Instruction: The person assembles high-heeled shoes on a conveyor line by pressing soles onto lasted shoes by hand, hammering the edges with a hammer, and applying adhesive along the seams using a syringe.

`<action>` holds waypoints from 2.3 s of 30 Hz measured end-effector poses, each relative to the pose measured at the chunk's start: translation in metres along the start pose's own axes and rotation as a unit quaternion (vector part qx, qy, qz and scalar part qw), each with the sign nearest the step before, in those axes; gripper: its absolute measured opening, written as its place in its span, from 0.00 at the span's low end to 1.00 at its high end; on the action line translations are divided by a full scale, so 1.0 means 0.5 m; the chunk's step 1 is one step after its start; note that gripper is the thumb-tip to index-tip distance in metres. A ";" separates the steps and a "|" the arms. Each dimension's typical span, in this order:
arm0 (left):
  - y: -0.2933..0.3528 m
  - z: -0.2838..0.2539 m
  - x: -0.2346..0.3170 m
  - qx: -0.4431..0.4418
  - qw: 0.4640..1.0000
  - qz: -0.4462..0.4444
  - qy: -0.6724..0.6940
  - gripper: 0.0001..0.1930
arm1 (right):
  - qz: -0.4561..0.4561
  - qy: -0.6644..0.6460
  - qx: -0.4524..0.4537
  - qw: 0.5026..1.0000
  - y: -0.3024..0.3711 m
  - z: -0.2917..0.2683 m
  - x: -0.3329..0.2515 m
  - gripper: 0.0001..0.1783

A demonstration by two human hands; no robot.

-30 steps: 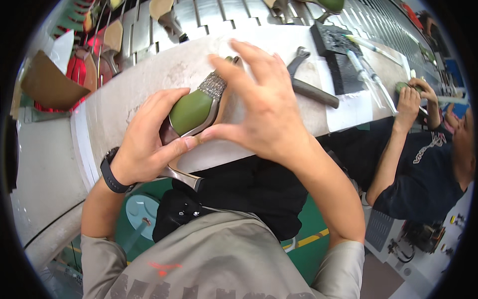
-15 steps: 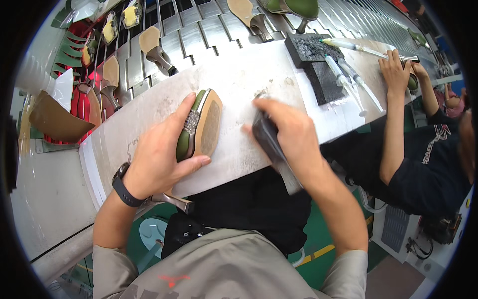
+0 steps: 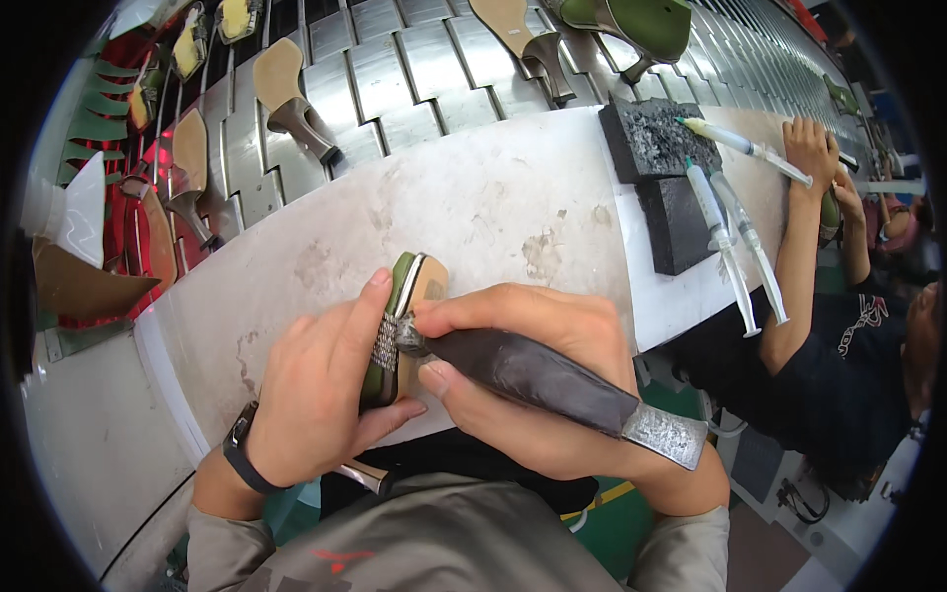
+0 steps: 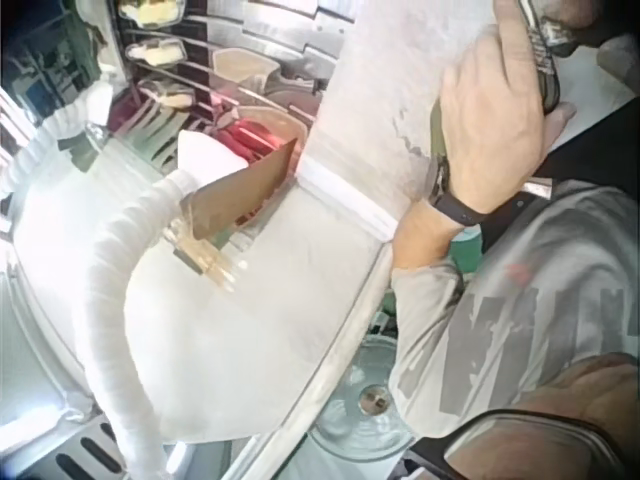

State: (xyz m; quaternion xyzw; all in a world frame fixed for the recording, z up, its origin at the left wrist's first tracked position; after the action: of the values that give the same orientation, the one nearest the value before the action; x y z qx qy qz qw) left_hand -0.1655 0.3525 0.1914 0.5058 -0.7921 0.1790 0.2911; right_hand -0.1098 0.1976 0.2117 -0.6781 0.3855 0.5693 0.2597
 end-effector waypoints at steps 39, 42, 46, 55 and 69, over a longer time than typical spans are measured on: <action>0.074 -0.012 -0.101 0.008 0.990 0.026 0.141 0.30 | -0.249 0.345 0.135 0.895 0.157 0.197 -0.070 0.23; 0.084 -0.034 -0.085 0.066 0.990 0.045 0.113 0.25 | -0.241 0.349 0.105 0.899 0.152 0.238 -0.079 0.22; 0.083 -0.024 -0.096 0.085 0.989 0.058 0.108 0.26 | -0.195 0.269 0.084 0.939 0.140 0.263 -0.056 0.23; 0.098 -0.029 -0.100 0.123 0.984 0.059 0.118 0.24 | -0.213 0.213 -0.006 0.954 0.112 0.293 -0.059 0.21; 0.050 -0.037 -0.055 -0.019 0.990 -0.046 0.128 0.41 | -0.109 -0.058 0.107 0.987 0.153 0.128 -0.016 0.21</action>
State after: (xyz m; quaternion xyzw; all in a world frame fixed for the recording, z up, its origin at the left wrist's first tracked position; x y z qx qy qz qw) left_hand -0.1741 0.3929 0.1880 0.5090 -0.7272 0.2137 0.4080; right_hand -0.2095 0.2063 0.2122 -0.6499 0.3526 0.5314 0.4133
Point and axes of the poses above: each hand's wrist, its own y-axis away from the middle knuckle, its own z-axis out of the palm, x = y × z, the point moved 9 cm from there along -y, towards the middle knuckle, and after that the axes turned 1 degree about -x, right-handed, at the moved point
